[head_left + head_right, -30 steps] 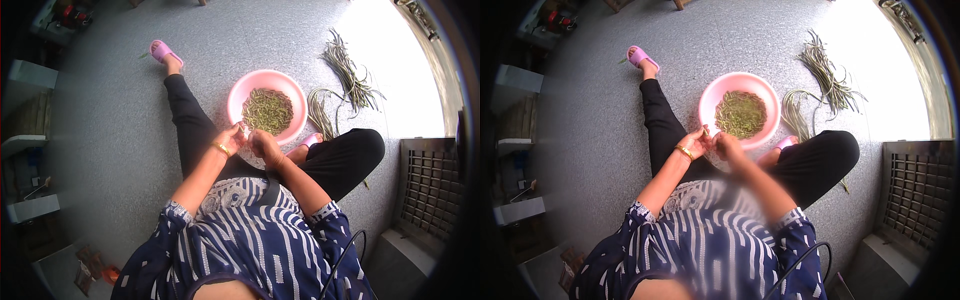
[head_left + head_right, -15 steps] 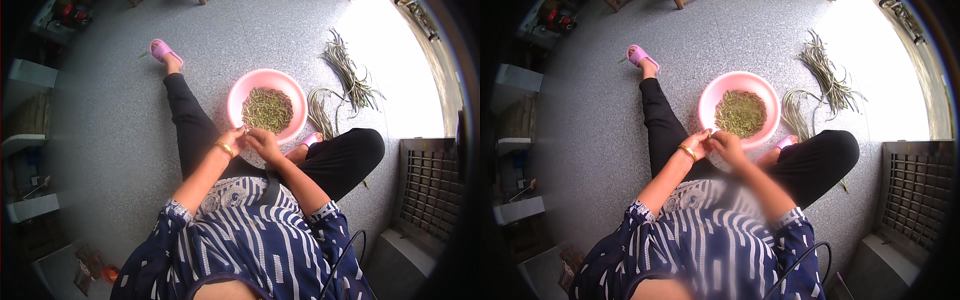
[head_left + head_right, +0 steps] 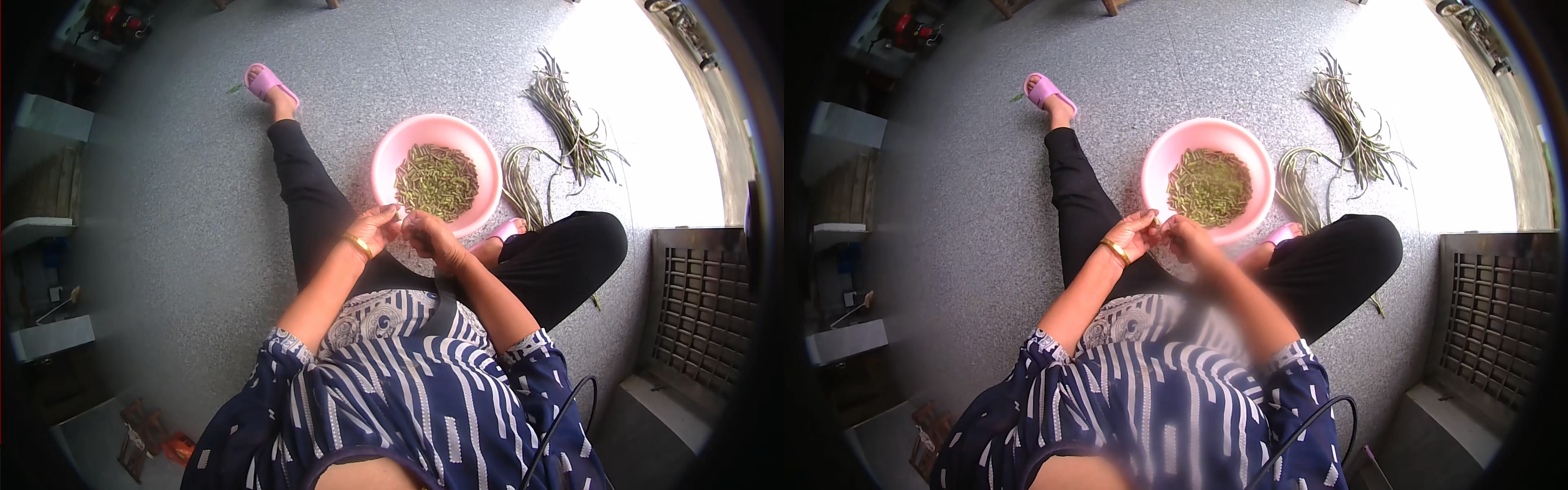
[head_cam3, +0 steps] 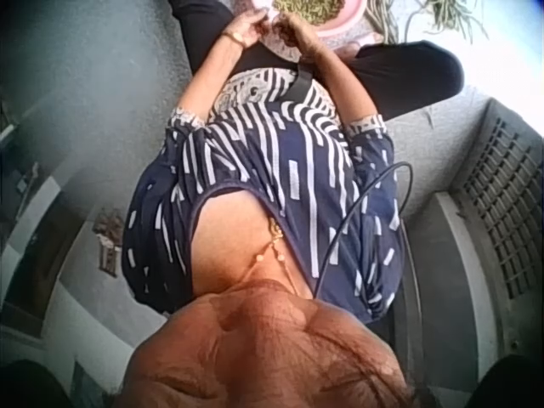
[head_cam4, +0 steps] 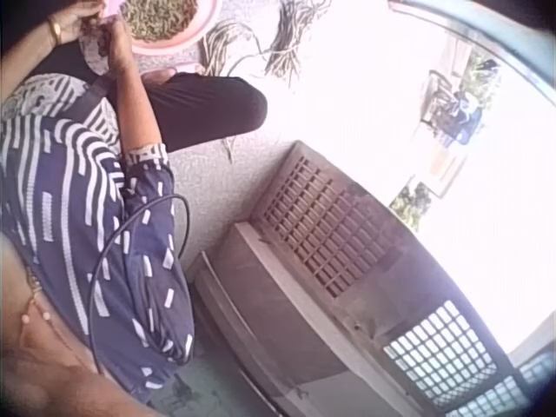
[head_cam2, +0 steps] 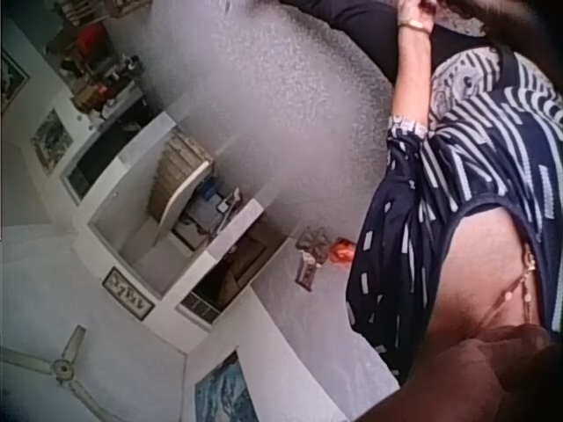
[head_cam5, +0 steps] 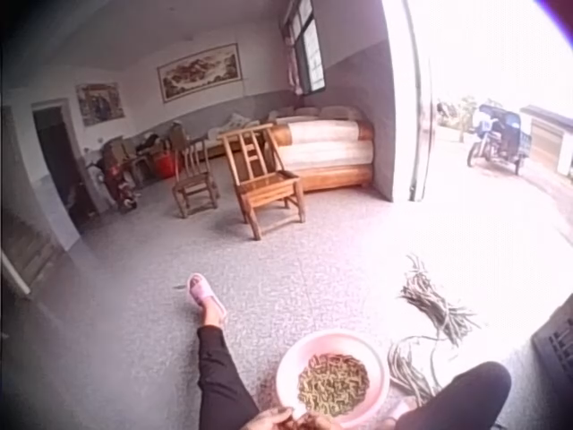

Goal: The person is sitting on the floor, shelling yardlong beans into a pink plastic bowl.

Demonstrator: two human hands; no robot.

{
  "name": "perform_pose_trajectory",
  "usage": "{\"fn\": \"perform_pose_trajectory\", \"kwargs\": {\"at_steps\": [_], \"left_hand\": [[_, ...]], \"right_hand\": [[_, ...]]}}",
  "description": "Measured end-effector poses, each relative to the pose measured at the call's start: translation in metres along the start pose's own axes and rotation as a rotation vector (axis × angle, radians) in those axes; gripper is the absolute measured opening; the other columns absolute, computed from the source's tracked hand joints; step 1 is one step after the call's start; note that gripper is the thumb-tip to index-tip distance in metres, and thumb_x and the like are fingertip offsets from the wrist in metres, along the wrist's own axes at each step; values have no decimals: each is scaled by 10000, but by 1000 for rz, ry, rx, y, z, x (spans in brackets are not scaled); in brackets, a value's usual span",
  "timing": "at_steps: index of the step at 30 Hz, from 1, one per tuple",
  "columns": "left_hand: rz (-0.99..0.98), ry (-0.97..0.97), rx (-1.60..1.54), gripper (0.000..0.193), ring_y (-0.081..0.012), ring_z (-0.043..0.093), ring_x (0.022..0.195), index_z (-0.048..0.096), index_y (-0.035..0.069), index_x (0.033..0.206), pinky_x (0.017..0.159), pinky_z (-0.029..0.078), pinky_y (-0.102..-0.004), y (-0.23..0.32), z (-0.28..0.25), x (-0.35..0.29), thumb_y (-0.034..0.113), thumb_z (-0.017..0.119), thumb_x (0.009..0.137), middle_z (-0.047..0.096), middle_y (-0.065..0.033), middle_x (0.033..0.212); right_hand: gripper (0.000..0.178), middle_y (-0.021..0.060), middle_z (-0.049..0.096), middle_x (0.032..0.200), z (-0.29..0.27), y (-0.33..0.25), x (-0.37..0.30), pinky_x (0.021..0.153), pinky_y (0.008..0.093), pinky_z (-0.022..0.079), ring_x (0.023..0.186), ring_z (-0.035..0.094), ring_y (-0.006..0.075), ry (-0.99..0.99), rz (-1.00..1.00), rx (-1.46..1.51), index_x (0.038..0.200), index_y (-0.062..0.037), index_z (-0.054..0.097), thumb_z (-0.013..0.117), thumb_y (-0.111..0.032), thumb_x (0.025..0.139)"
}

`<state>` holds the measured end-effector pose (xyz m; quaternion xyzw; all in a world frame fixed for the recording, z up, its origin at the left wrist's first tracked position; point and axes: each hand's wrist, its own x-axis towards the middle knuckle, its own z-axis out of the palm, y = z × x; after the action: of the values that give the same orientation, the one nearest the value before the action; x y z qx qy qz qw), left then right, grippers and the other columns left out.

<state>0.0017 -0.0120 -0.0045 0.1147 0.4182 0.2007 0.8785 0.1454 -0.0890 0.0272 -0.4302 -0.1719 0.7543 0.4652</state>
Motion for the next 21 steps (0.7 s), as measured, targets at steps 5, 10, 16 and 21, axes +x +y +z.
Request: {"fn": "perform_pose_trajectory", "kwargs": {"at_steps": [5,10,16,21], "left_hand": [[-21,-112,166,110,-104,529,614,578,66,830,607,447,-236,-3,-1,6,137,597,749,579,-19,709],[-76,-211,112,107,-104,543,642,580,66,817,626,439,-219,-4,0,3,137,607,741,585,-18,705],[544,115,755,78,-105,532,570,561,37,706,543,444,-238,-17,18,7,69,632,704,577,-24,696],[1046,234,1296,109,-113,522,550,553,38,652,512,420,-256,-19,36,3,68,656,631,516,-36,622]], "right_hand": [[206,-46,388,598,-1,-1,-2,370,173,170,434,267,28,87,-35,-77,742,-103,460,481,-296,810],[182,-53,390,608,-10,6,1,368,166,186,437,263,20,-47,-14,60,755,-104,465,523,-269,807],[68,-56,407,609,-5,12,0,386,166,245,452,321,35,5,-1,341,817,-109,478,464,-172,839],[55,-57,376,602,2,14,1,361,145,193,435,260,19,147,-18,465,826,-106,476,479,-161,826]]}}
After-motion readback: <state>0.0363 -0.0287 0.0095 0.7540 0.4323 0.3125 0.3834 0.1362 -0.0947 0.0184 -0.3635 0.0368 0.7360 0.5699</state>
